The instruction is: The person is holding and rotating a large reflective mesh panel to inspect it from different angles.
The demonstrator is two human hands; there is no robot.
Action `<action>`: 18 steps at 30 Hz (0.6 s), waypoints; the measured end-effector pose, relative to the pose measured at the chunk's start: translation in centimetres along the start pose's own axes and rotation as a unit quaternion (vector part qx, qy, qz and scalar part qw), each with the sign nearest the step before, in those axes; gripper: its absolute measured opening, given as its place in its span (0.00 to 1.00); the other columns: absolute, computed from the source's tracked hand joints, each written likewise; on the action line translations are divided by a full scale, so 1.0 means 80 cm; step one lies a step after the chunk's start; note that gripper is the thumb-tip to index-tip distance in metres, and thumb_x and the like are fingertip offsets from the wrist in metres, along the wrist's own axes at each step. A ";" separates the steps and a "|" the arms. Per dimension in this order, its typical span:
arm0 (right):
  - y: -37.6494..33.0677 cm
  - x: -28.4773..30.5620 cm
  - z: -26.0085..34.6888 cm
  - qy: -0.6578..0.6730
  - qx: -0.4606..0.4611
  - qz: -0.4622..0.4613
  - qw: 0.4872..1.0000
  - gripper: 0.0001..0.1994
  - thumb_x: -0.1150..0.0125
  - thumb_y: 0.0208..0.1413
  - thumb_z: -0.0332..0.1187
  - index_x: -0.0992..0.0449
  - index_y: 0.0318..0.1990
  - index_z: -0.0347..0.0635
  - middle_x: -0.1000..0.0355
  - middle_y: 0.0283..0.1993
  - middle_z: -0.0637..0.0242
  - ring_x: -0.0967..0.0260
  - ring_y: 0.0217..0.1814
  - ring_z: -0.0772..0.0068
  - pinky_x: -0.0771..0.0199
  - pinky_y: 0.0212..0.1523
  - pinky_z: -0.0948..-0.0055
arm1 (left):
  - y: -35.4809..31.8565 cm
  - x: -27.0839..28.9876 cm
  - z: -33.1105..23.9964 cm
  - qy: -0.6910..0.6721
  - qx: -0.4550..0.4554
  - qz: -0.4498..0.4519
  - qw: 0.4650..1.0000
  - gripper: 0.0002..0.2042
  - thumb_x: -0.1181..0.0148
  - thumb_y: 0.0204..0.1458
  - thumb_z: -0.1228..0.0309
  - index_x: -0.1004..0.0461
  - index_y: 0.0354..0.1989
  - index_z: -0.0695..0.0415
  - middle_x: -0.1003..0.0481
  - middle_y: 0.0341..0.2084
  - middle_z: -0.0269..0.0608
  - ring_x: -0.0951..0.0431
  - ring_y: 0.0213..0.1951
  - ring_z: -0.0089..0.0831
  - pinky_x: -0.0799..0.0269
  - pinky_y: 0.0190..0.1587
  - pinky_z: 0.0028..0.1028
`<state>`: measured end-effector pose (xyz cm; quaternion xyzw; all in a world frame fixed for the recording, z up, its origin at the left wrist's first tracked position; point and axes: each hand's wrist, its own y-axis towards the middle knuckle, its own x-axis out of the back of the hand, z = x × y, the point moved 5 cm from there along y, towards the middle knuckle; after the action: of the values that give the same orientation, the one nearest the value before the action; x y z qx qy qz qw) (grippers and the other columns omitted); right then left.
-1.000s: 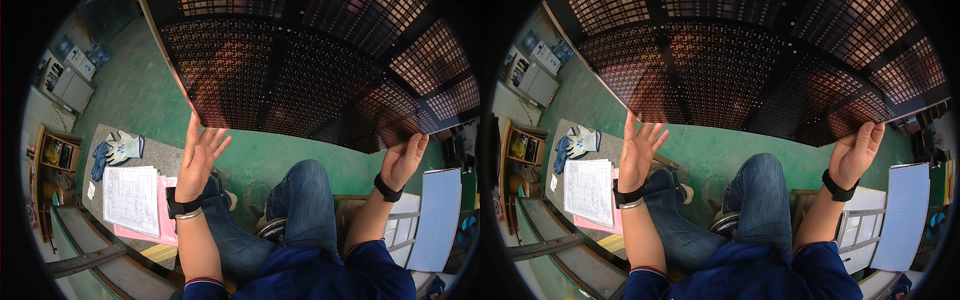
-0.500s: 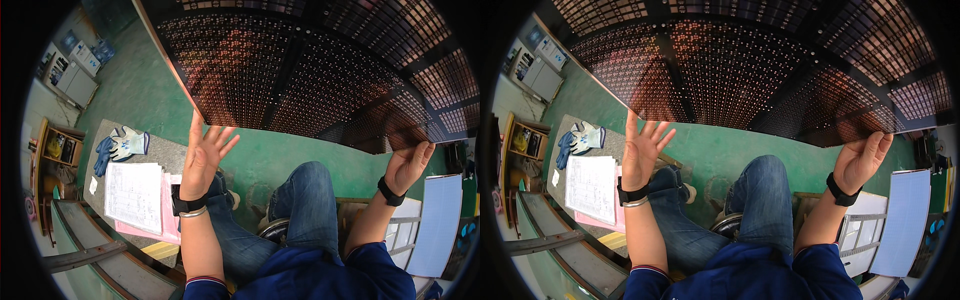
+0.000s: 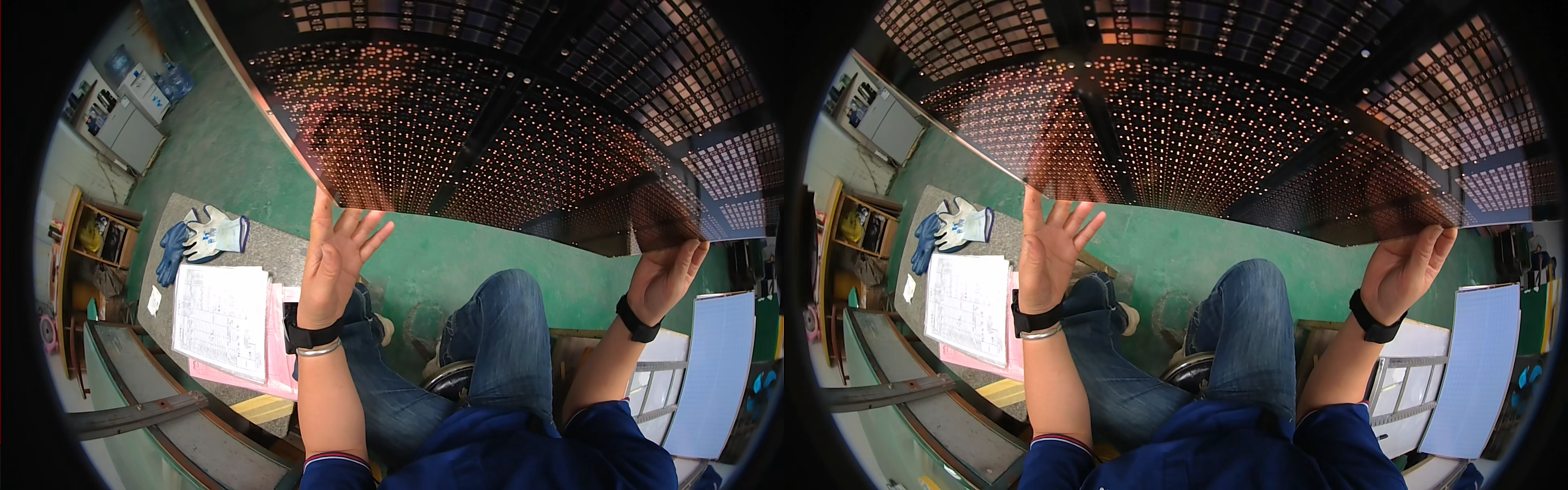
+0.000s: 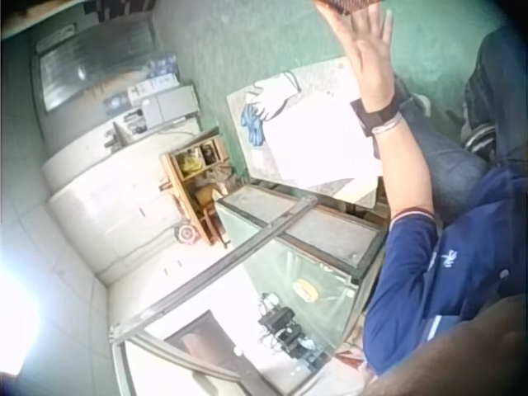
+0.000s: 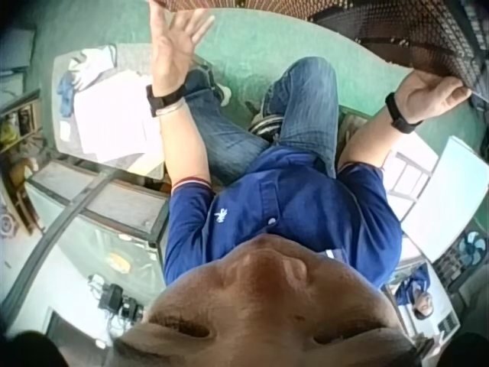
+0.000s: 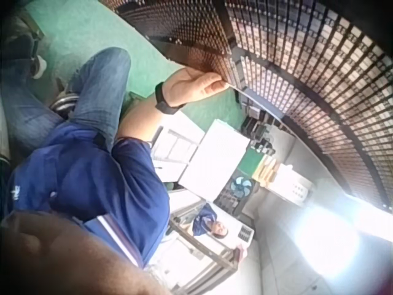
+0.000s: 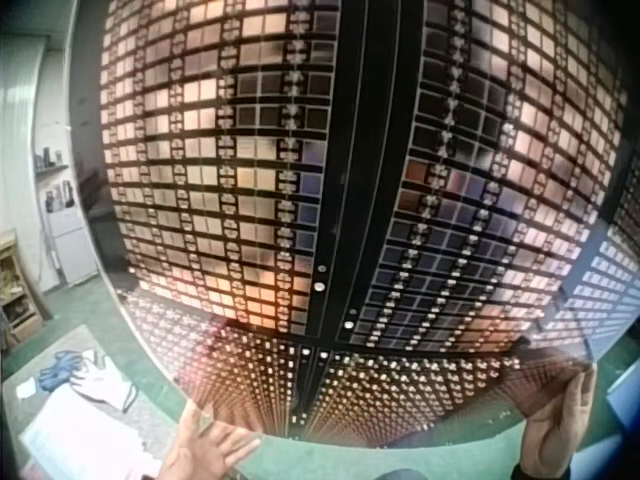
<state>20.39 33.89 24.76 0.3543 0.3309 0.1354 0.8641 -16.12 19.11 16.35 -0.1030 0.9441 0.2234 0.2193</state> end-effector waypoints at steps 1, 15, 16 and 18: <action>0.000 0.003 0.000 0.004 0.000 -0.005 1.000 0.13 0.59 0.62 0.25 0.30 0.49 0.47 0.31 0.53 0.64 0.35 0.55 0.70 0.36 0.58 0.62 | -0.001 0.001 0.000 0.001 -0.001 0.000 1.000 0.42 0.52 0.54 0.48 0.70 0.67 0.52 0.45 0.59 0.47 0.40 0.59 0.42 0.45 0.60 0.46; -0.004 0.006 -0.002 0.002 0.005 -0.024 1.000 0.11 0.57 0.61 0.25 0.31 0.48 0.42 0.31 0.52 0.64 0.35 0.54 0.73 0.35 0.58 0.70 | 0.000 0.002 0.000 -0.012 -0.003 0.028 1.000 0.40 0.53 0.55 0.49 0.69 0.67 0.52 0.50 0.63 0.48 0.42 0.60 0.41 0.45 0.60 0.45; -0.003 0.002 -0.002 -0.007 0.002 -0.025 1.000 0.11 0.58 0.61 0.25 0.31 0.48 0.42 0.31 0.52 0.64 0.35 0.53 0.73 0.35 0.57 0.69 | -0.001 0.004 0.001 -0.009 -0.005 0.026 1.000 0.40 0.53 0.55 0.49 0.69 0.67 0.52 0.50 0.63 0.48 0.42 0.60 0.41 0.45 0.60 0.45; -0.003 -0.004 -0.004 0.004 -0.001 -0.010 1.000 0.11 0.57 0.61 0.25 0.30 0.47 0.42 0.30 0.51 0.64 0.34 0.53 0.72 0.34 0.57 0.66 | -0.001 0.004 0.004 -0.026 -0.003 0.031 0.999 0.40 0.53 0.55 0.49 0.70 0.67 0.51 0.51 0.63 0.48 0.42 0.61 0.41 0.45 0.61 0.46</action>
<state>19.97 33.72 24.56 0.3499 0.3374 0.1284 0.8644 -16.25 19.12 15.93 -0.0685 0.9400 0.2359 0.2368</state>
